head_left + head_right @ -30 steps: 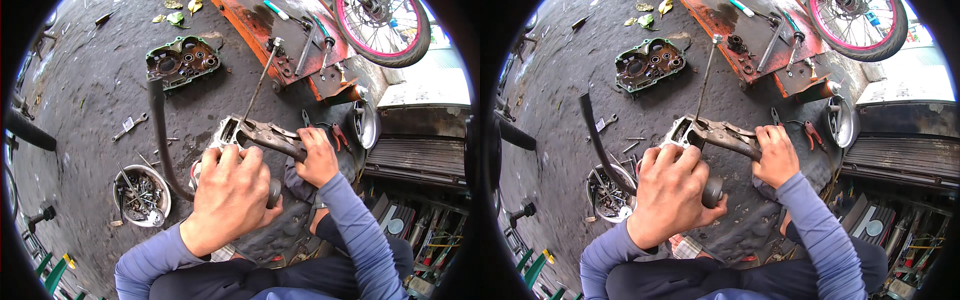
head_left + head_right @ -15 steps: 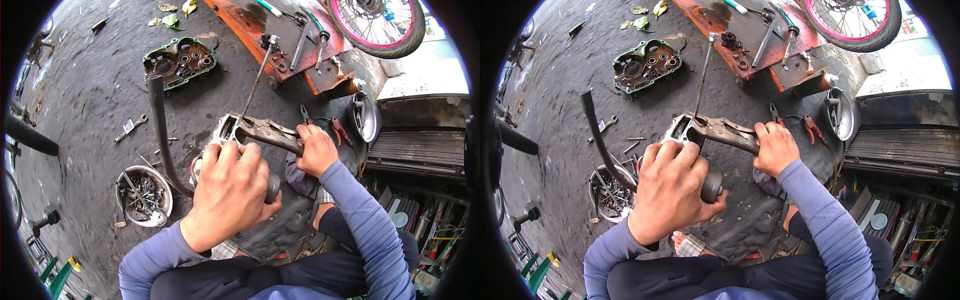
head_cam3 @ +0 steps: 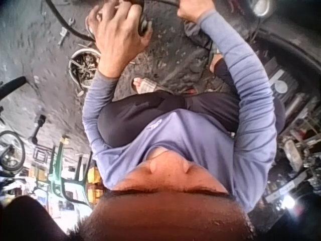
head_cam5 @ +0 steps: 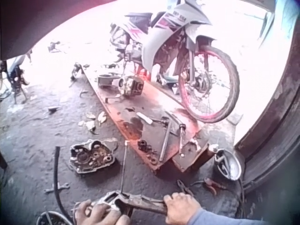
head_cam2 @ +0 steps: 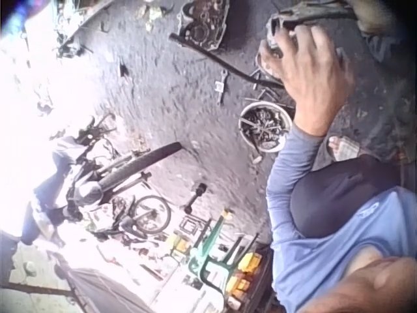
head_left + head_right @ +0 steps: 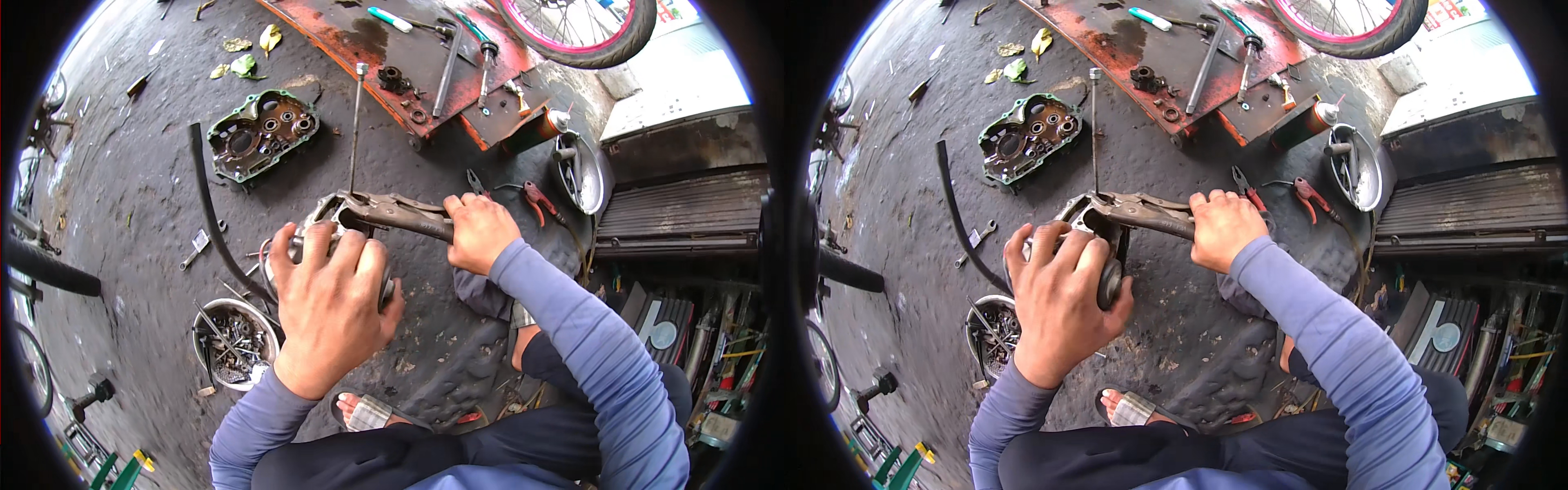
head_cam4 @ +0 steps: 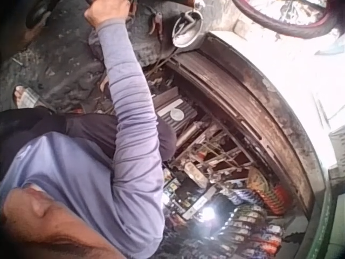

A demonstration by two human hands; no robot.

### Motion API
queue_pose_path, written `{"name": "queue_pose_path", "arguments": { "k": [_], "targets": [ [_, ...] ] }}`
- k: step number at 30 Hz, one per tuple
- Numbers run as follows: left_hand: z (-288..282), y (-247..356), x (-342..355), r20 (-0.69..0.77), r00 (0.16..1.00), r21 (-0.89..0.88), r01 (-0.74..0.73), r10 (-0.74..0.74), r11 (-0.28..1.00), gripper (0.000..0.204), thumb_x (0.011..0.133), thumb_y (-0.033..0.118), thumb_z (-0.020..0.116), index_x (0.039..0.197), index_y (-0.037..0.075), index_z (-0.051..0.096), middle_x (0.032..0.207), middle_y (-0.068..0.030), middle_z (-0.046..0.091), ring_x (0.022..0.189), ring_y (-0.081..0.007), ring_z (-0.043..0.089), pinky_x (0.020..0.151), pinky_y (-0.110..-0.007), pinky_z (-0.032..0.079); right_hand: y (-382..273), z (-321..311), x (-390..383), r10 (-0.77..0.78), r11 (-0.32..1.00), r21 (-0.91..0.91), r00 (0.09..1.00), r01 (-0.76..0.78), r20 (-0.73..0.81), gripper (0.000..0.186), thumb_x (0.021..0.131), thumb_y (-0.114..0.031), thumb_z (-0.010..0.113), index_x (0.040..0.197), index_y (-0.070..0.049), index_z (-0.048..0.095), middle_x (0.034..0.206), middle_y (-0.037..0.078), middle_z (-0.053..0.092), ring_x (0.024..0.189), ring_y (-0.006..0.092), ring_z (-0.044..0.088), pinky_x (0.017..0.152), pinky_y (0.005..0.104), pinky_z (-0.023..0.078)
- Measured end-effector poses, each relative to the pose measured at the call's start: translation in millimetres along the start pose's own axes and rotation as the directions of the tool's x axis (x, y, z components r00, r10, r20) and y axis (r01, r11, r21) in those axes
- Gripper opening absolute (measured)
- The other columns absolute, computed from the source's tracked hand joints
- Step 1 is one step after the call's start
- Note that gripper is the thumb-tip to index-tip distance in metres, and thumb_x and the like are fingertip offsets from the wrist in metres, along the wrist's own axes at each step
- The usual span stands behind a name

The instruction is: The person is repairing engine parts using various tools like pliers and wrenches.

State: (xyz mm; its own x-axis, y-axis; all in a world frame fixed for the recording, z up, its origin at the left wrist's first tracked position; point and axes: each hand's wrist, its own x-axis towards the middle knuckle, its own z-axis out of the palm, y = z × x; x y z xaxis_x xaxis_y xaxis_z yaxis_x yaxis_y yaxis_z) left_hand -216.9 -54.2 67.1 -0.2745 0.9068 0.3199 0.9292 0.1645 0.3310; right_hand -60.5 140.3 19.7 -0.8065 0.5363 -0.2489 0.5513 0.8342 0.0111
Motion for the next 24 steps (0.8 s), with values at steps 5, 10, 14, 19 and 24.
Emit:
{"name": "queue_pose_path", "arguments": {
  "k": [5,10,14,19,24],
  "targets": [
    [-4.0,-6.9,3.7,0.011,0.999,-0.024,-0.033,0.033,0.999,0.034,0.065,0.025,0.080,0.091,0.008,0.066,0.093,-0.0059,0.065,0.102,-0.0275,0.060,0.100,-0.051,0.037,-0.3,-6.1,-2.4,-0.030,0.999,0.010,1.000,0.030,-0.008,0.030,0.075,-0.015,0.062,0.102,0.000,0.061,0.093,0.020,0.064,0.091,0.0359,0.066,0.081,0.0462,0.055],
    [-8.6,-26.3,-0.9,-0.006,0.998,-0.077,-0.066,0.066,0.995,0.032,0.063,0.025,0.079,0.086,0.009,0.065,0.088,-0.0042,0.066,0.093,-0.0259,0.063,0.094,-0.048,0.040,2.9,-0.3,9.3,-0.089,0.996,0.018,0.996,0.090,-0.009,0.034,0.074,-0.014,0.063,0.104,-0.001,0.060,0.094,0.019,0.063,0.095,0.0356,0.065,0.082,0.0461,0.055],
    [-13.5,-47.0,-5.5,-0.031,0.995,-0.136,-0.100,0.097,0.986,0.034,0.058,0.024,0.080,0.085,0.010,0.064,0.088,-0.0039,0.066,0.088,-0.0255,0.063,0.091,-0.049,0.042,11.2,3.6,17.8,-0.181,0.983,0.036,0.982,0.182,-0.047,0.040,0.070,-0.015,0.065,0.107,-0.002,0.059,0.094,0.017,0.063,0.095,0.0346,0.064,0.083,0.0453,0.054],
    [-19.1,-66.8,-8.2,-0.023,0.995,-0.184,-0.103,0.100,0.978,0.033,0.055,0.024,0.080,0.080,0.010,0.064,0.084,-0.0036,0.067,0.087,-0.0254,0.064,0.090,-0.048,0.043,14.8,6.4,38.3,-0.238,0.971,0.033,0.971,0.238,-0.021,0.043,0.067,-0.014,0.067,0.108,-0.003,0.060,0.096,0.016,0.062,0.094,0.0334,0.064,0.083,0.0441,0.053],
    [-20.9,-84.9,-13.5,-0.017,0.990,-0.196,-0.140,0.139,0.971,0.034,0.054,0.027,0.079,0.080,0.011,0.065,0.083,-0.0031,0.068,0.088,-0.0251,0.065,0.089,-0.047,0.043,21.6,12.6,56.0,-0.347,0.934,0.072,0.937,0.349,-0.048,0.052,0.064,-0.015,0.071,0.113,-0.004,0.059,0.098,0.014,0.062,0.096,0.0329,0.063,0.084,0.0439,0.052]
  ]
}}
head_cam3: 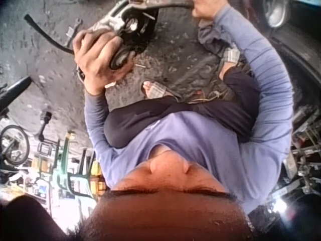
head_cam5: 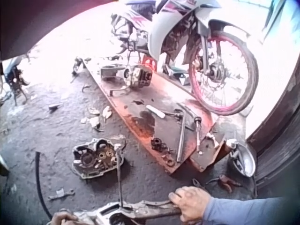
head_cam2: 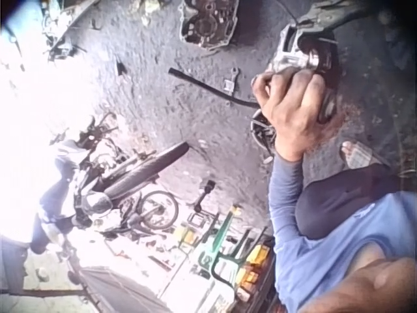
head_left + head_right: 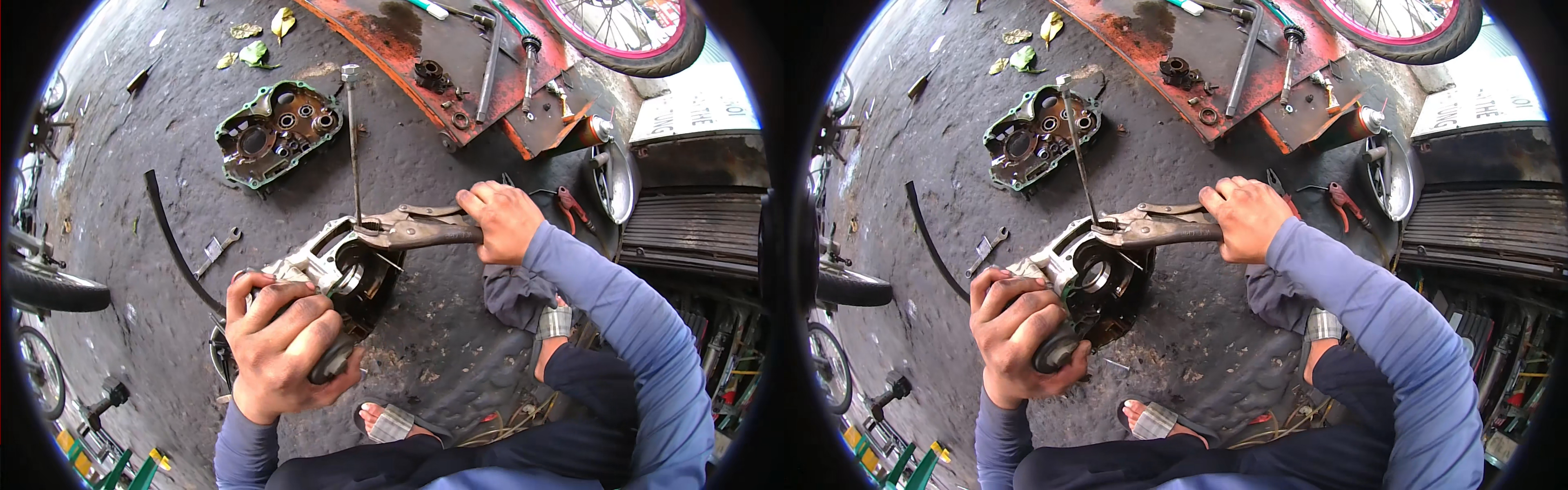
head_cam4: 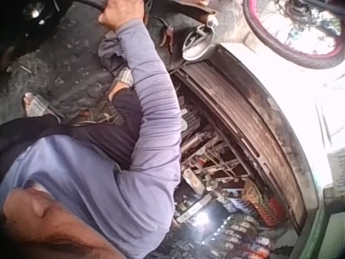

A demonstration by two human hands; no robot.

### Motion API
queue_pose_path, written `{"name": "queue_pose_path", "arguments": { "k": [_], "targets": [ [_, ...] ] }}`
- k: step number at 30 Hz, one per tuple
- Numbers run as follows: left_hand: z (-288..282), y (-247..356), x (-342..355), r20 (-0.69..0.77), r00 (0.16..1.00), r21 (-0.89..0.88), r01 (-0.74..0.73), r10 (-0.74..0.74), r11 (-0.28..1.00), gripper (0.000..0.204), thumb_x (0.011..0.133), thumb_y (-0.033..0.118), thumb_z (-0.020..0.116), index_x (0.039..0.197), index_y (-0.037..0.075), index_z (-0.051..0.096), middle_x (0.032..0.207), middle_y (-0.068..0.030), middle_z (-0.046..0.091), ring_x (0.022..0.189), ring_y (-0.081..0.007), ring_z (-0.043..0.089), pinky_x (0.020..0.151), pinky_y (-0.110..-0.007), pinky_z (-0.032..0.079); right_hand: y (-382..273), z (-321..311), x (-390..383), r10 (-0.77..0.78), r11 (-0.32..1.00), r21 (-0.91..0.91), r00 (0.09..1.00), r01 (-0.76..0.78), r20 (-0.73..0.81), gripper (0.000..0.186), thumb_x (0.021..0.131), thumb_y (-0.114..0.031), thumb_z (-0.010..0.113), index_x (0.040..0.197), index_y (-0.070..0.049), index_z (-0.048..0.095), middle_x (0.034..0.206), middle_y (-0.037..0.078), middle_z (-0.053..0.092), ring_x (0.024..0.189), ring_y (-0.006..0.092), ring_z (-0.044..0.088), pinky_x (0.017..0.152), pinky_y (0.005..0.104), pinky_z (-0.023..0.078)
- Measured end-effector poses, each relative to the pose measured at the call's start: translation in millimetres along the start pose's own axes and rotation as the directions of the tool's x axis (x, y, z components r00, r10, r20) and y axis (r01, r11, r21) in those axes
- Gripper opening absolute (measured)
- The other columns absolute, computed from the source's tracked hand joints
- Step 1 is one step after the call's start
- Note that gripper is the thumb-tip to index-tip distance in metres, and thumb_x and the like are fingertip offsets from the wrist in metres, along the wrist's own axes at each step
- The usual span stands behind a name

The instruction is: The person is repairing engine parts using various tools like pliers and wrenches.

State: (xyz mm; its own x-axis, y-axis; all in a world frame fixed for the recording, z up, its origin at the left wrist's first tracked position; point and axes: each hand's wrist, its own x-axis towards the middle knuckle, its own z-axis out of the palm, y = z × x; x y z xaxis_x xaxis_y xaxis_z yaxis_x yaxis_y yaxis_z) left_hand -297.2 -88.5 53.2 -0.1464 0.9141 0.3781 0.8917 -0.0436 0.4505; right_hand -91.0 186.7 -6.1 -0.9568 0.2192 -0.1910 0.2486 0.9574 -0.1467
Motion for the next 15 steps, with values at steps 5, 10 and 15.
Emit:
{"name": "queue_pose_path", "arguments": {
  "k": [5,10,15],
  "targets": [
    [-4.3,-10.4,-0.3,-0.024,0.998,-0.092,-0.052,0.050,0.994,0.032,0.055,0.024,0.080,0.081,0.013,0.064,0.083,-0.0007,0.067,0.085,-0.0226,0.064,0.086,-0.045,0.043,18.1,9.0,13.0,-0.120,0.993,-0.018,0.990,0.119,-0.075,0.057,0.061,-0.016,0.074,0.114,-0.005,0.059,0.100,0.013,0.061,0.099,0.0318,0.062,0.086,0.0427,0.052],
    [3.8,9.0,-0.5,-0.023,1.000,0.001,0.014,-0.014,1.000,0.034,0.056,0.024,0.080,0.083,0.011,0.063,0.087,-0.0037,0.063,0.087,-0.0257,0.061,0.090,-0.048,0.041,-15.0,1.6,-16.6,0.042,0.999,-0.018,0.994,-0.044,-0.102,0.050,0.065,-0.015,0.070,0.111,-0.002,0.058,0.100,0.017,0.057,0.098,0.0350,0.058,0.086,0.0437,0.047],
    [16.3,65.5,-2.4,-0.019,0.990,0.173,0.144,-0.143,0.974,0.033,0.067,0.029,0.081,0.087,0.008,0.065,0.091,-0.0041,0.063,0.097,-0.0246,0.058,0.093,-0.049,0.036,-73.4,-29.3,-35.7,0.248,0.960,-0.112,0.965,-0.256,-0.084,0.040,0.071,-0.014,0.065,0.108,0.001,0.059,0.100,0.021,0.059,0.095,0.0361,0.059,0.084,0.0460,0.047]
  ]
}}
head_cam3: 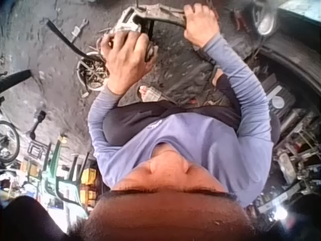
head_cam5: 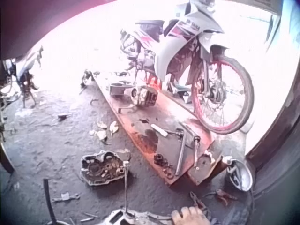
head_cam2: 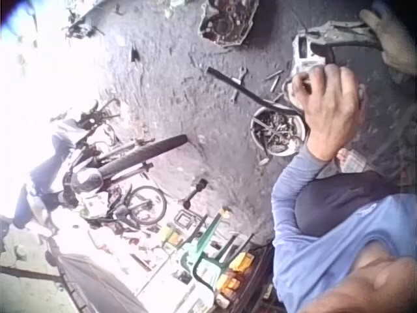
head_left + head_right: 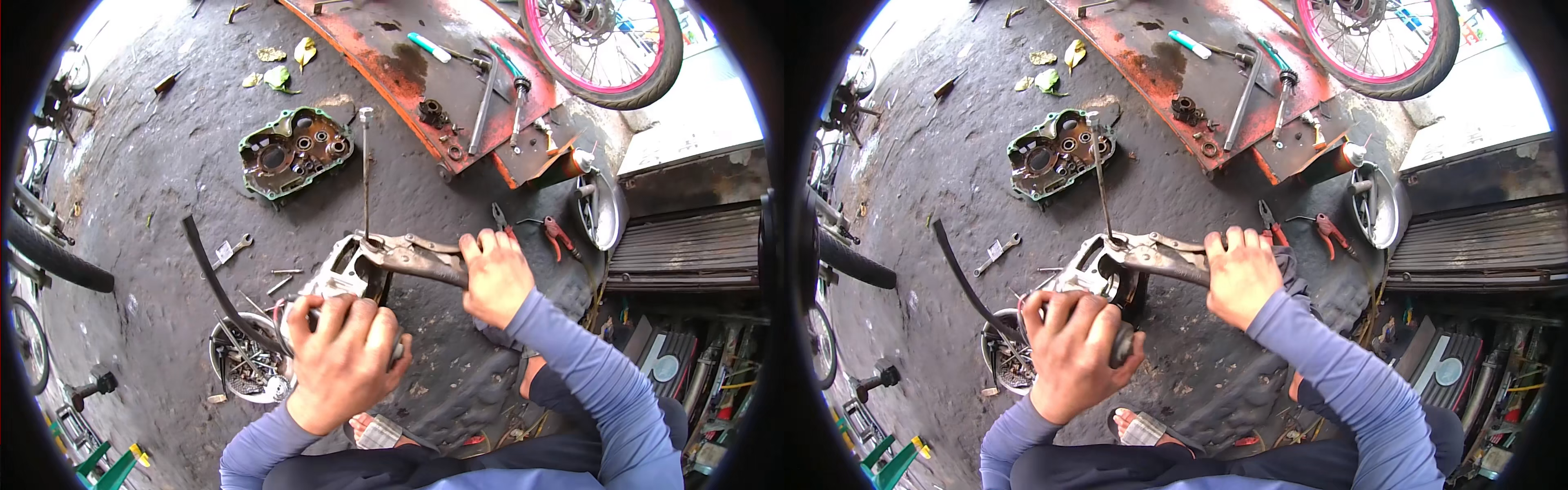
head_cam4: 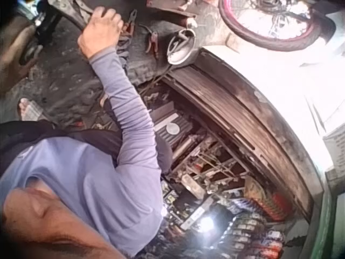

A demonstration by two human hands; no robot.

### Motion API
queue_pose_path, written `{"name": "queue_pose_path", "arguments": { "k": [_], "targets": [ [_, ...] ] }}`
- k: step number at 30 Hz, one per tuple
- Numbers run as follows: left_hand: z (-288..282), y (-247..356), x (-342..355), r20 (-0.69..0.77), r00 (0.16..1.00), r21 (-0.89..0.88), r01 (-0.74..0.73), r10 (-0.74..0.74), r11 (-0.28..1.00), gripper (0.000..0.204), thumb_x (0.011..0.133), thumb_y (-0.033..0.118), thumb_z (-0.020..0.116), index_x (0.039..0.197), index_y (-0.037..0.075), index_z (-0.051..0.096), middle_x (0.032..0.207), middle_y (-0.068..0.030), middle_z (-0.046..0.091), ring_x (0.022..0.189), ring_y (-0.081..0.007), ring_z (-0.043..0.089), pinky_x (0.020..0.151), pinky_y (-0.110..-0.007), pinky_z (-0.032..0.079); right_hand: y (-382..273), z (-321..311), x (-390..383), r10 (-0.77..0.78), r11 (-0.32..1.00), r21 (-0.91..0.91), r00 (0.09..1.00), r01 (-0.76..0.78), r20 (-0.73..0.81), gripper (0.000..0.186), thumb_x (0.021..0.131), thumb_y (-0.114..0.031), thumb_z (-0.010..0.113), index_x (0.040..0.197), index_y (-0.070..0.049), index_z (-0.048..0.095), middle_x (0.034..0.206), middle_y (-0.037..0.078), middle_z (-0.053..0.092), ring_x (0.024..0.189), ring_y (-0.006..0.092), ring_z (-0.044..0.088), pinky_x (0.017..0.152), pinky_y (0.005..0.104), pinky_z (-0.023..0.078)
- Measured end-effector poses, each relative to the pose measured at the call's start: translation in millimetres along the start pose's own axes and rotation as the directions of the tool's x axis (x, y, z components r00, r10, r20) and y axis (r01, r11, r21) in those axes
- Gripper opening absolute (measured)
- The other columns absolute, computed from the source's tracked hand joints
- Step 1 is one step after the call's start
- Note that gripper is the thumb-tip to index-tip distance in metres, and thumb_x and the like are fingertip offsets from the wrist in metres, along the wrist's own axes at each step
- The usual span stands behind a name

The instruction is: The person is repairing engine parts using various tools like pliers and wrenches.

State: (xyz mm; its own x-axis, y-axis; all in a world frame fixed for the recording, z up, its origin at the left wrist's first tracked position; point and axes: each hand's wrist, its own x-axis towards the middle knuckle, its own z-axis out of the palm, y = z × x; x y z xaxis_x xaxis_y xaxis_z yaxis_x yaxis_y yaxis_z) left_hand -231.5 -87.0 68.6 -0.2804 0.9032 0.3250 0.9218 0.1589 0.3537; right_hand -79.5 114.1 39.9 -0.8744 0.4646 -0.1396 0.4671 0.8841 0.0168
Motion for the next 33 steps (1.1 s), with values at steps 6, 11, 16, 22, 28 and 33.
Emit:
{"name": "queue_pose_path", "arguments": {
  "k": [6,11,16,22,28,33],
  "targets": [
    [5.1,25.2,3.4,0.077,0.997,0.091,-0.037,0.030,0.995,0.043,0.072,0.041,0.079,0.093,0.007,0.064,0.095,-0.0063,0.061,0.098,-0.0248,0.057,0.092,-0.049,0.037,-22.3,-12.1,-22.7,0.176,0.983,-0.068,0.982,-0.172,0.063,0.043,0.079,-0.016,0.062,0.118,0.003,0.058,0.104,0.021,0.059,0.102,0.0346,0.059,0.093,0.0448,0.046],
    [18.7,44.1,4.9,0.101,0.991,0.145,-0.107,0.093,0.984,0.047,0.070,0.046,0.077,0.092,0.007,0.064,0.093,-0.0064,0.059,0.098,-0.0246,0.054,0.089,-0.049,0.038,-41.1,-18.0,-26.3,0.262,0.957,-0.148,0.961,-0.248,0.086,0.040,0.084,-0.019,0.061,0.117,0.003,0.059,0.107,0.019,0.061,0.104,0.0325,0.059,0.092,0.0444,0.046],
    [23.5,49.5,10.4,0.118,0.990,0.143,-0.098,0.081,0.985,0.046,0.070,0.047,0.076,0.090,0.007,0.064,0.091,-0.0064,0.058,0.099,-0.0250,0.053,0.090,-0.049,0.037,-43.4,-17.9,-38.8,0.309,0.942,-0.149,0.950,-0.299,0.045,0.041,0.086,-0.019,0.059,0.119,0.005,0.059,0.105,0.018,0.062,0.103,0.0317,0.060,0.091,0.0445,0.045],
    [30.3,51.2,10.9,0.112,0.988,0.176,-0.126,0.107,0.976,0.047,0.071,0.048,0.074,0.089,0.007,0.064,0.089,-0.0067,0.057,0.096,-0.0253,0.053,0.090,-0.050,0.036,-42.7,-17.4,-46.3,0.324,0.941,-0.125,0.944,-0.314,0.062,0.053,0.079,-0.017,0.066,0.124,0.008,0.054,0.114,0.023,0.058,0.110,0.0369,0.056,0.104,0.0495,0.041],
    [35.0,56.4,16.1,0.115,0.984,0.189,-0.156,0.136,0.970,0.046,0.070,0.048,0.074,0.089,0.007,0.064,0.087,-0.0065,0.057,0.095,-0.0253,0.054,0.090,-0.050,0.036,-39.2,-14.7,-48.8,0.390,0.921,-0.047,0.908,-0.388,0.150,0.060,0.078,-0.017,0.069,0.128,0.010,0.052,0.116,0.025,0.057,0.114,0.0398,0.054,0.109,0.0526,0.038],
    [37.9,58.4,18.3,0.108,0.981,0.202,-0.181,0.161,0.963,0.047,0.070,0.049,0.074,0.089,0.007,0.065,0.087,-0.0069,0.057,0.093,-0.0257,0.054,0.090,-0.051,0.037,-37.6,-9.4,-52.6,0.375,0.925,-0.096,0.925,-0.369,0.059,0.062,0.076,-0.017,0.072,0.128,0.010,0.051,0.117,0.025,0.056,0.114,0.0405,0.054,0.109,0.0532,0.038]
  ]
}}
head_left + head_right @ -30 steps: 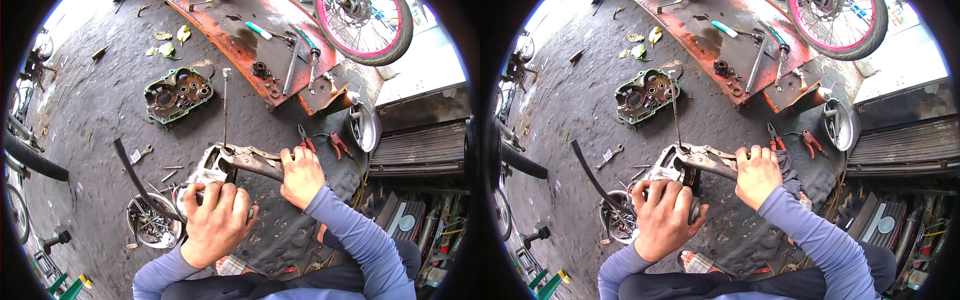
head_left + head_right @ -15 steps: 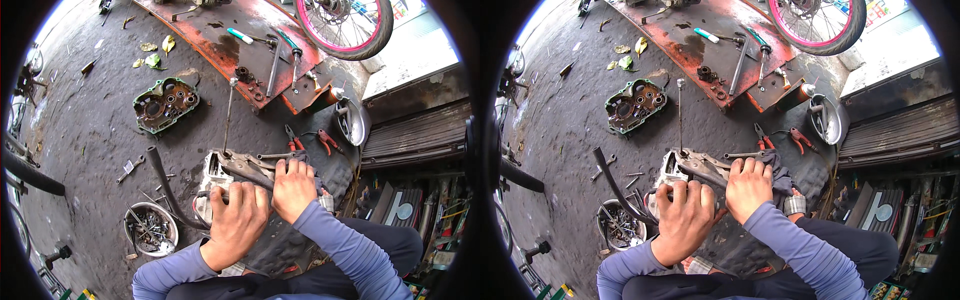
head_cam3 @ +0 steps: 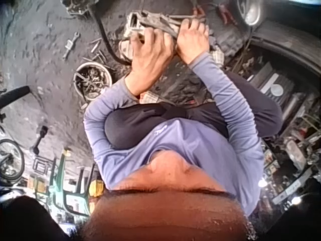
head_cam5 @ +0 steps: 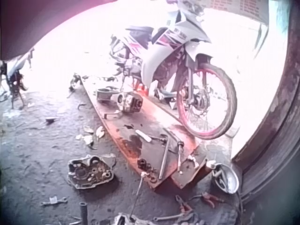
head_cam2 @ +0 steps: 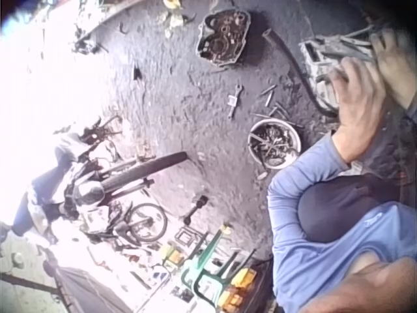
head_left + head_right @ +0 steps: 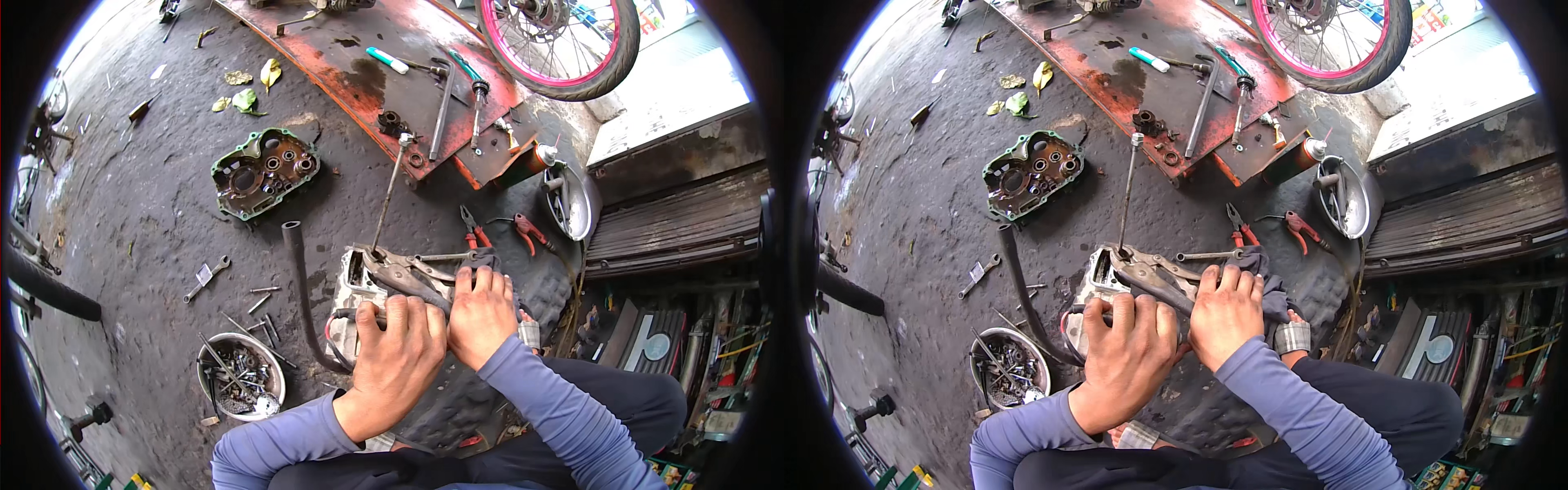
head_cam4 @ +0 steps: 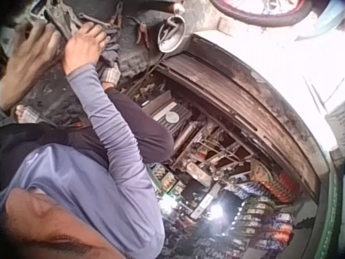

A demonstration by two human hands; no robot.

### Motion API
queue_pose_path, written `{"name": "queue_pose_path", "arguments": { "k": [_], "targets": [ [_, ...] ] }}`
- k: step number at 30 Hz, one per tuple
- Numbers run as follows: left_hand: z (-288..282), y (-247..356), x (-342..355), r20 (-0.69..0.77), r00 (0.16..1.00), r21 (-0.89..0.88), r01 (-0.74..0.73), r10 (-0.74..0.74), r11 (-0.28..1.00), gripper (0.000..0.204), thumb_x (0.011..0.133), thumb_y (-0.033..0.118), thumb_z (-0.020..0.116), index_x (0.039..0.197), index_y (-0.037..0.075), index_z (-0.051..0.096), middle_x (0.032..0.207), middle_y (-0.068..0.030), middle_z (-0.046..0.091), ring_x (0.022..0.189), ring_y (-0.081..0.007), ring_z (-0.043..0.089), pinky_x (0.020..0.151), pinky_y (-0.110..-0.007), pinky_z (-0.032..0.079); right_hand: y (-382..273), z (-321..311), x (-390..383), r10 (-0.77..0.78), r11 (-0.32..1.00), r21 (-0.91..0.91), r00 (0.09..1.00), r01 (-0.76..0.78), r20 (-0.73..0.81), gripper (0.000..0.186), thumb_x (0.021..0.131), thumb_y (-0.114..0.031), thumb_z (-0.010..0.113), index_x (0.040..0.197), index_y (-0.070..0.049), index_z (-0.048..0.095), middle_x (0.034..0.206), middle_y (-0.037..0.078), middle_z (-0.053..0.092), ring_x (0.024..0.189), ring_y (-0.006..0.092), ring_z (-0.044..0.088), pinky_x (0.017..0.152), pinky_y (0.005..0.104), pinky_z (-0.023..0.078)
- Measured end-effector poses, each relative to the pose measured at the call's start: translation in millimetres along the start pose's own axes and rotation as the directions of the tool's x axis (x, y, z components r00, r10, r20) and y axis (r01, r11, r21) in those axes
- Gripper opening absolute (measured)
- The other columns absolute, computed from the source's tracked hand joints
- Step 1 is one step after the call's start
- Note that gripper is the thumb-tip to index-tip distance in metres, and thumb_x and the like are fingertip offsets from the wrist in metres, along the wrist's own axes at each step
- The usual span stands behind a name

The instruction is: The person is repairing engine parts using various tools like pliers and wrenches.

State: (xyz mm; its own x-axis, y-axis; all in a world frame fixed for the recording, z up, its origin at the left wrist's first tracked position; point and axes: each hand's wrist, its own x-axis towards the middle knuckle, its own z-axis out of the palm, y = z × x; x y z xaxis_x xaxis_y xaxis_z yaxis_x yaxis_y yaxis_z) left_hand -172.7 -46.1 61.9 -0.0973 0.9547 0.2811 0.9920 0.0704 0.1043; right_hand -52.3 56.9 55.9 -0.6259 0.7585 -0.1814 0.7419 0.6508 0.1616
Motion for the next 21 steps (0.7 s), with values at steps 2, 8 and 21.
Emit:
{"name": "queue_pose_path", "arguments": {
  "k": [2,8,21],
  "targets": [
    [1.7,1.0,0.3,-0.010,1.000,-0.009,-0.011,0.011,1.000,0.048,0.070,0.049,0.075,0.090,0.007,0.065,0.087,-0.0072,0.057,0.092,-0.0260,0.054,0.089,-0.051,0.037,2.2,2.3,-1.1,0.006,1.000,0.007,1.000,-0.006,-0.014,0.070,0.072,-0.020,0.077,0.130,0.010,0.050,0.118,0.025,0.055,0.115,0.0412,0.053,0.110,0.0540,0.036],
    [3.3,0.6,-1.1,-0.020,1.000,-0.017,-0.012,0.011,1.000,0.048,0.069,0.049,0.074,0.090,0.006,0.064,0.086,-0.0077,0.057,0.091,-0.0259,0.054,0.088,-0.051,0.037,3.7,3.4,-2.7,0.013,1.000,0.022,0.999,-0.014,0.049,0.083,0.067,-0.025,0.084,0.132,0.011,0.047,0.122,0.025,0.052,0.119,0.0421,0.051,0.113,0.0558,0.033],
    [1.4,-1.7,-1.8,-0.035,0.999,-0.030,0.006,-0.007,1.000,0.047,0.071,0.049,0.071,0.089,0.006,0.064,0.085,-0.0076,0.057,0.090,-0.0255,0.054,0.088,-0.051,0.037,2.7,2.4,-6.1,0.003,1.000,0.011,1.000,-0.003,0.026,0.081,0.071,-0.023,0.079,0.135,0.012,0.044,0.125,0.027,0.049,0.122,0.0443,0.048,0.115,0.0578,0.031]
  ]
}}
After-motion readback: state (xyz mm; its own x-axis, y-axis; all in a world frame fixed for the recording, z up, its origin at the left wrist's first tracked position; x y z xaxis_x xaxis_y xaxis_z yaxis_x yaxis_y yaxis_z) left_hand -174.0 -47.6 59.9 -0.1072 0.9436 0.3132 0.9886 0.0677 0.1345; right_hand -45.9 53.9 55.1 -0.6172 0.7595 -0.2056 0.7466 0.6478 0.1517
